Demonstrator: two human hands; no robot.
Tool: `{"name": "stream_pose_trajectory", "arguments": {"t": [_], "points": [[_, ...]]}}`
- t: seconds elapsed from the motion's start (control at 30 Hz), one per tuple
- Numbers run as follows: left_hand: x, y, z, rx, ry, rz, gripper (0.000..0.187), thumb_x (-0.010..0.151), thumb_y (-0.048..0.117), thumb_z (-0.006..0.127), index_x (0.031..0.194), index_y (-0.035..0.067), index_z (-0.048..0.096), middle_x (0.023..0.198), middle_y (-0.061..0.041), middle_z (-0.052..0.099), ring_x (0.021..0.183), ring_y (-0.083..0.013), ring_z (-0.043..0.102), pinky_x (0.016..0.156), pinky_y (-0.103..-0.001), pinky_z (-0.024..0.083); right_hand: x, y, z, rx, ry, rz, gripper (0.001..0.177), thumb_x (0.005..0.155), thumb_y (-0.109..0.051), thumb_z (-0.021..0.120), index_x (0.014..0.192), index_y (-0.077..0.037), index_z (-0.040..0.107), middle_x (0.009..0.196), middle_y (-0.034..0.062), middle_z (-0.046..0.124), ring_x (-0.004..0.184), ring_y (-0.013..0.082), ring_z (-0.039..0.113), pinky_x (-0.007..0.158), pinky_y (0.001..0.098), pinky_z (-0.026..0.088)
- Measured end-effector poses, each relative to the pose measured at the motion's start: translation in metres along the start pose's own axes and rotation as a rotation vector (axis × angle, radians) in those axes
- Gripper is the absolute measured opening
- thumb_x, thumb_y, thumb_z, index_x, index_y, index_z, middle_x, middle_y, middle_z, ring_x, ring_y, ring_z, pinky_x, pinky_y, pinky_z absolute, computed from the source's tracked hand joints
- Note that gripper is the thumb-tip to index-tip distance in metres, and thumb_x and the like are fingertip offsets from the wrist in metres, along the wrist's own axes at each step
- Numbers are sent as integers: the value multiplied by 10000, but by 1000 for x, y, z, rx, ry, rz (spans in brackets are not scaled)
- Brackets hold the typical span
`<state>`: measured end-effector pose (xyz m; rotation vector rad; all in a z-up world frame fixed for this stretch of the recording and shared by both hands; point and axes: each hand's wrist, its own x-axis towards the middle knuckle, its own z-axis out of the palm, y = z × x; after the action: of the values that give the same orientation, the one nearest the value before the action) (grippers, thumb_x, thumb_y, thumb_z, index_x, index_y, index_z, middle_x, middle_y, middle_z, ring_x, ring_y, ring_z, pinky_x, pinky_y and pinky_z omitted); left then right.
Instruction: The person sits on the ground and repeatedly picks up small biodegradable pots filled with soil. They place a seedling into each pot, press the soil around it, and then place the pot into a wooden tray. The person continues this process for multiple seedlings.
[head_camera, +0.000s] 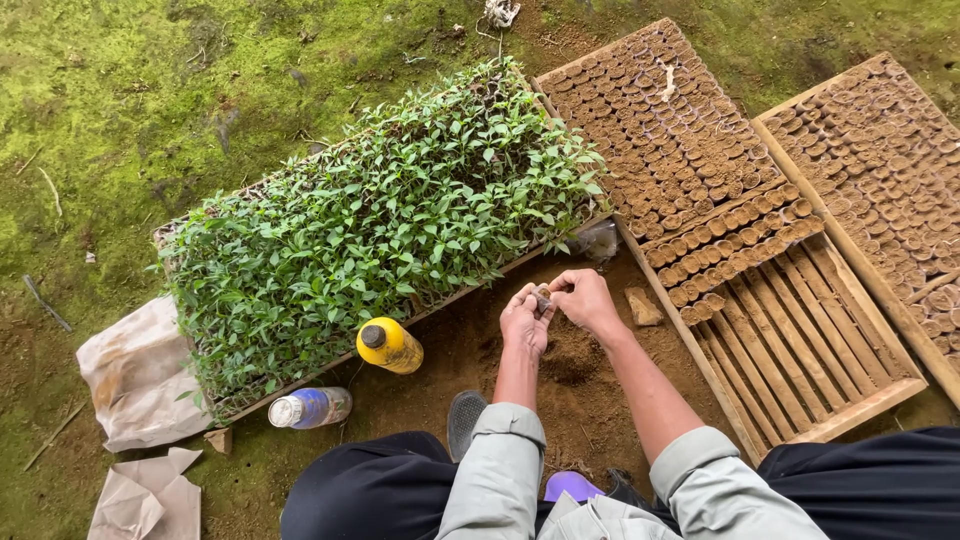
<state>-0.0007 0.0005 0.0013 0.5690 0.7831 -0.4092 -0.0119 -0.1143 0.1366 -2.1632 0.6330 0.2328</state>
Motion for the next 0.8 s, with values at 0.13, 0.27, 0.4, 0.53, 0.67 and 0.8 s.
{"name": "stream_pose_trajectory", "arguments": {"t": [0.13,0.27,0.4,0.53,0.67,0.8], "points": [[-24,8,16,54,7,15,308,989,-24,554,1286,30,616,1193,-247,719,1039,-354,742,876,-469,655,-4,-5,2,-188,-44,-5,217,725,-243,786,932,-195,830,974,148,786,1025,397,724,876,526,581],[-29,8,18,62,10,17,298,988,-25,566,1277,23,623,1156,-241,735,983,-310,761,835,-449,666,12,23,22,-279,-45,-98,123,762,-221,761,865,-195,822,943,101,776,1003,374,732,883,513,592],[-14,3,8,-8,19,2,257,1003,-22,553,1246,5,631,1138,-262,734,989,-328,765,816,-415,669,-11,-9,11,-95,-123,-61,123,756,-228,746,843,-207,830,982,120,793,1053,409,709,875,536,562],[-6,2,4,-64,22,-32,255,1002,-1,577,1252,5,630,1139,-261,729,949,-327,758,831,-492,663,-13,-15,-4,57,-56,-35,143,742,-235,762,859,-202,836,836,112,787,873,279,755,766,437,570],[-12,4,10,-104,9,-66,226,1023,22,555,1236,-2,627,1145,-268,724,974,-358,752,837,-495,665,-23,-29,-17,343,-10,30,163,756,-91,689,869,-50,799,651,120,723,633,136,684,616,292,579],[-11,2,9,-94,-3,-75,226,1027,42,562,1242,7,625,1152,-256,726,975,-356,752,841,-504,665,-26,-38,-25,399,-8,30,208,788,-31,655,937,9,796,749,176,750,664,144,708,603,301,596]]}}
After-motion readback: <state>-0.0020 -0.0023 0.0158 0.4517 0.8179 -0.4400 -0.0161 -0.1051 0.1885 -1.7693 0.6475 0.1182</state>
